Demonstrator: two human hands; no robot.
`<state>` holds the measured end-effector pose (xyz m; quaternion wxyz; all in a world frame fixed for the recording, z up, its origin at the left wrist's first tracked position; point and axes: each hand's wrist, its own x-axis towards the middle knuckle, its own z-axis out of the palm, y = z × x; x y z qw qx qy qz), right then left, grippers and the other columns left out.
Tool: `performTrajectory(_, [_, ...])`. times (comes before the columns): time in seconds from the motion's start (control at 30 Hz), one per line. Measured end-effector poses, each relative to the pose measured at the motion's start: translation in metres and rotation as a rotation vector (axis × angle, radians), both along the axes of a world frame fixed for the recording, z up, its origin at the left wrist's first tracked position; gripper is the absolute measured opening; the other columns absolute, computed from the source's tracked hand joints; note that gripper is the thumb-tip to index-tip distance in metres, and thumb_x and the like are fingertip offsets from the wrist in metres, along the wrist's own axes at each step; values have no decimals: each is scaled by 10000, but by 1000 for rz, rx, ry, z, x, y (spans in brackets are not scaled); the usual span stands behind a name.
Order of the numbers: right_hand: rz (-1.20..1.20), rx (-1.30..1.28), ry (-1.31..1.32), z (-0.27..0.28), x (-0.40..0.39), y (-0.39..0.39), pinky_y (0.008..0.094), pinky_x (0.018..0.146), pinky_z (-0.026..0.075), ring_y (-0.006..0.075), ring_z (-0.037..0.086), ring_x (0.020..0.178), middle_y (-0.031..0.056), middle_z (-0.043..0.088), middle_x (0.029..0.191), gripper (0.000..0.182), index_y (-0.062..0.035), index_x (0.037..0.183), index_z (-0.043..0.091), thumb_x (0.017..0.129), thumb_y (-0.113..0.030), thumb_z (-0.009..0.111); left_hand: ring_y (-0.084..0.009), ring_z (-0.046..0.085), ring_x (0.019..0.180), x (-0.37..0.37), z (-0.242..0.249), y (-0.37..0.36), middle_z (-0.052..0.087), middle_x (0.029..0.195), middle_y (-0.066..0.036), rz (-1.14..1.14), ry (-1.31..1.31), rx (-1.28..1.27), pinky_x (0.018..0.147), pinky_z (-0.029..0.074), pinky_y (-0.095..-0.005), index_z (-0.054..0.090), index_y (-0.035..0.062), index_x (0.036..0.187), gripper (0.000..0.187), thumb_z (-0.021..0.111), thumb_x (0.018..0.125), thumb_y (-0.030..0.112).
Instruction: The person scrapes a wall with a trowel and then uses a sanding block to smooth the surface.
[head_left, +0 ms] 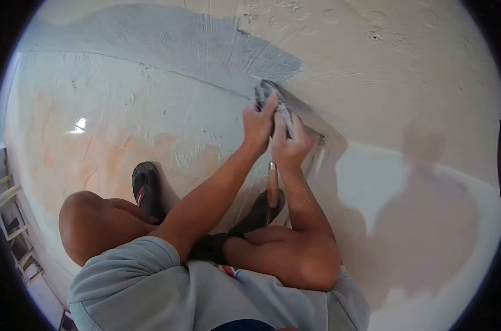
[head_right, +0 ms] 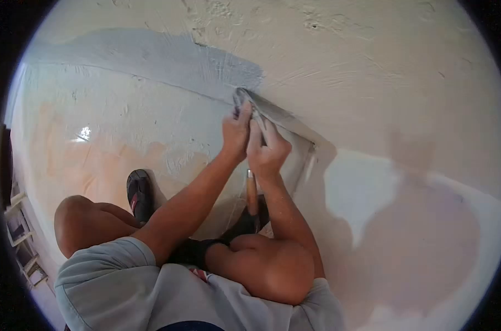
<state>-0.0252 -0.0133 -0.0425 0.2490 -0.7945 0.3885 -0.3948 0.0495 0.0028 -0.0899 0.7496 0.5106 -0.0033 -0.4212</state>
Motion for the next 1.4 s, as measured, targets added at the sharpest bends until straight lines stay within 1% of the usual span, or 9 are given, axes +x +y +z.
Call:
performTrajectory(0.3, [-8,61,-51,-7,-11,5,341,611,544,288,715,664,176,721,804,157,29,997,721,900,-92,695,-53,504,669,-10,3,2,616,764,21,34,-2,-85,563,430,-263,643,14,861,297,701,957,288])
performTrajectory(0.4, [-43,11,-15,-6,-30,6,321,610,540,211,717,666,166,729,804,171,35,1019,725,907,-91,694,-55,500,672,-25,1,5,603,770,12,-81,-65,-43,555,426,-259,638,6,869,339,680,977,324])
performTrajectory(0.53, [-53,32,-64,-6,-9,3,326,609,537,235,724,671,184,723,805,163,28,1018,727,906,-86,690,-72,517,662,-6,2,3,621,755,6,-98,-55,119,558,439,-280,645,14,812,338,727,932,319])
performTrajectory(0.67, [106,83,-23,5,40,5,386,643,544,405,690,761,208,707,842,124,9,973,710,909,-83,656,-75,489,663,38,13,14,580,758,13,40,60,51,551,423,-284,621,31,867,371,617,1018,369])
performTrajectory(0.77, [178,-17,-72,2,46,3,381,648,545,398,694,766,204,710,854,135,9,986,712,909,-88,657,-71,492,664,43,2,16,585,764,11,83,-10,-25,552,427,-277,621,40,861,378,607,1022,381])
performTrajectory(1.07, [-62,55,-41,-5,-28,4,348,609,544,277,715,665,184,723,817,167,34,1011,728,901,-82,679,-70,514,703,-26,1,2,631,791,2,-75,21,8,603,451,-270,658,-16,910,351,717,951,328])
performTrajectory(1.27, [140,-1,-70,-6,44,1,391,631,517,409,667,756,203,675,802,119,-15,934,693,913,-127,662,-83,524,663,37,8,18,611,750,-8,-45,35,143,540,442,-293,643,17,879,470,604,1009,467])
performTrajectory(1.3, [157,95,-40,-5,49,5,403,638,521,410,676,762,204,682,812,125,-16,953,696,910,-127,660,-84,528,651,42,4,14,602,735,-5,74,153,-102,543,441,-289,640,32,872,481,580,1016,487])
performTrajectory(1.4, [124,60,-95,-2,41,9,401,636,527,390,696,748,213,685,812,116,-6,937,705,902,-110,667,-78,525,663,35,-7,17,606,762,3,44,89,-28,562,441,-279,637,39,875,411,620,1008,428])
